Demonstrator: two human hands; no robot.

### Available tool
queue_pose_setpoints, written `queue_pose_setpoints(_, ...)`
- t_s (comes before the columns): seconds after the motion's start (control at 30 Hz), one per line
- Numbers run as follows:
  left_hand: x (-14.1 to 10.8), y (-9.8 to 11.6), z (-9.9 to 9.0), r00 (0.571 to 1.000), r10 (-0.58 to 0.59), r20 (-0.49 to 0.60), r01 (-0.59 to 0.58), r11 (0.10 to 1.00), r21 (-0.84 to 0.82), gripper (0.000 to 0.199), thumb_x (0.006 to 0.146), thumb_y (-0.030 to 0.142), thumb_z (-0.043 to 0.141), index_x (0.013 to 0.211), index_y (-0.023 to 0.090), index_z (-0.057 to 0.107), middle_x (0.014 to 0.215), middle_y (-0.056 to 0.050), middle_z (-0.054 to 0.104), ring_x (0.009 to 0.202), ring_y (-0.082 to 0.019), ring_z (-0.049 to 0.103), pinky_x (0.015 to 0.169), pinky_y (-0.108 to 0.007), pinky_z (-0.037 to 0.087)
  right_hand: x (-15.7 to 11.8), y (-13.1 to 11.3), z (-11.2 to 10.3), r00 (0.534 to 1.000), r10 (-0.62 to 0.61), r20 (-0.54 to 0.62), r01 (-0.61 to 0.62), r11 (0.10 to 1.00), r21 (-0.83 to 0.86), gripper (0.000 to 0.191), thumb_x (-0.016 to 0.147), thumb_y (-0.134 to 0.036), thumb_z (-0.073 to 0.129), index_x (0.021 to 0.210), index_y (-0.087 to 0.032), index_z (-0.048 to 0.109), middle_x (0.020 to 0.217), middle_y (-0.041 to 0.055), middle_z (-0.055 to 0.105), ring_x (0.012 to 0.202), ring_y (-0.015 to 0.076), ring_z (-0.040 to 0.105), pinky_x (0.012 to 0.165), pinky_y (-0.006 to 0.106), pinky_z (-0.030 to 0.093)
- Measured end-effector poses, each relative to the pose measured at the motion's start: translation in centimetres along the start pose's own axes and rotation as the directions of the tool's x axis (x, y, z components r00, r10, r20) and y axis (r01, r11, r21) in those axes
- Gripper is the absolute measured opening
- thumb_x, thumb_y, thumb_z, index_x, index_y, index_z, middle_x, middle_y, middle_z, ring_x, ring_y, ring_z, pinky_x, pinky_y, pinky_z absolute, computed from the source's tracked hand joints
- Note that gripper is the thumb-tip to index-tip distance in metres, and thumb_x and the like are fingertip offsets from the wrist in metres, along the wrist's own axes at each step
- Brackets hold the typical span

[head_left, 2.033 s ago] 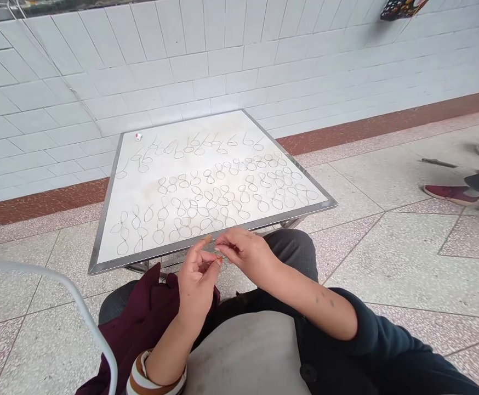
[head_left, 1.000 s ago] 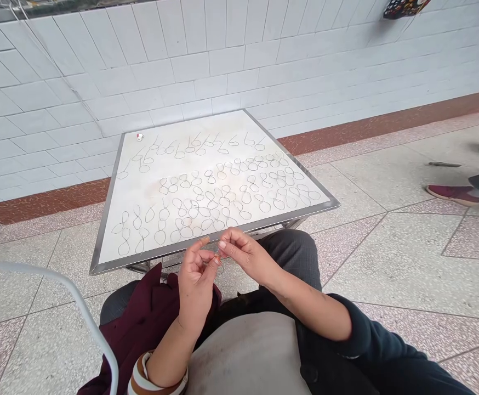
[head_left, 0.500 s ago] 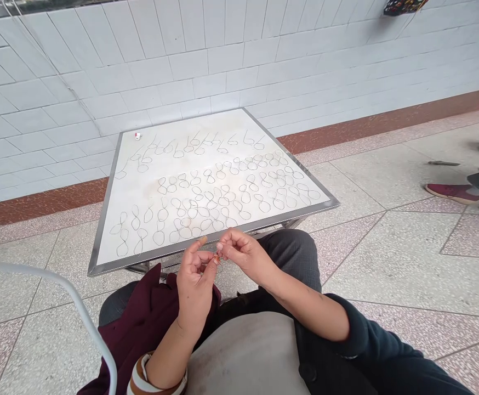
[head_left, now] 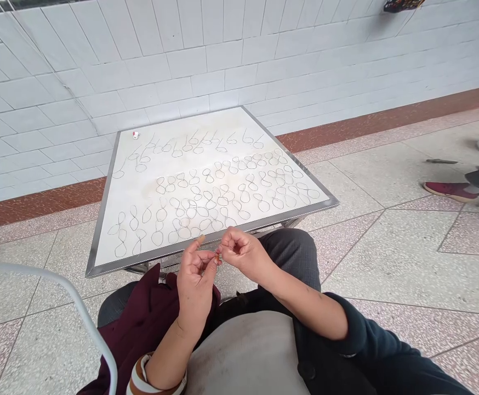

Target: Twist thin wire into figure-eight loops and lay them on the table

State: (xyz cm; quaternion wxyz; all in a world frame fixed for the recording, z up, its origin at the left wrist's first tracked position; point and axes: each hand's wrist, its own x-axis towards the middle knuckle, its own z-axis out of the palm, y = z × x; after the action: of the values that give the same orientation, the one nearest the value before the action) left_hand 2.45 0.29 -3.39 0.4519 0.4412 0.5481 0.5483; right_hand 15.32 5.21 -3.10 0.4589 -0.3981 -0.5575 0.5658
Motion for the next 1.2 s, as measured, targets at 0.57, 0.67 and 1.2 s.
queue_pose_setpoints(0.57,-0.1,0.0,-0.4,0.999,-0.030,0.014,0.031,0.998,-0.053,0.047,0.082,0.027,0.070,0.125,0.023,0.053,0.082,0.000,0.068,0.078,-0.015,0.064,0.078,-0.030,0.050,0.3,0.0,-1.2,0.992,0.036,0.119,-0.029,0.998,-0.056,0.019,0.080,-0.029,0.064,0.071,-0.019,0.052,0.061,-0.0062,0.044,0.057,0.0084,0.039,0.055,0.023,0.032)
queue_pose_setpoints(0.67,0.1,0.0,-0.7,1.000,-0.014,-0.013,0.013,0.999,-0.047,0.044,0.082,0.027,0.069,0.123,0.023,0.053,0.082,0.000,0.068,0.076,-0.015,0.063,0.076,-0.029,0.050,0.4,0.1,-1.4,0.981,0.062,0.186,-0.077,0.994,0.075,0.025,0.083,-0.039,0.066,0.073,-0.019,0.057,0.067,-0.0042,0.049,0.063,0.0097,0.044,0.062,0.024,0.037)
queue_pose_setpoints(1.2,-0.1,-0.1,-0.3,0.998,-0.042,0.037,0.043,0.999,-0.015,0.039,0.081,0.027,0.069,0.118,0.022,0.057,0.077,0.000,0.066,0.072,-0.016,0.065,0.064,-0.028,0.051,0.6,1.1,-1.6,0.974,0.094,0.205,-0.122,0.985,0.126,0.026,0.086,-0.042,0.064,0.075,-0.018,0.067,0.063,-0.0030,0.056,0.061,0.0104,0.050,0.063,0.025,0.039)
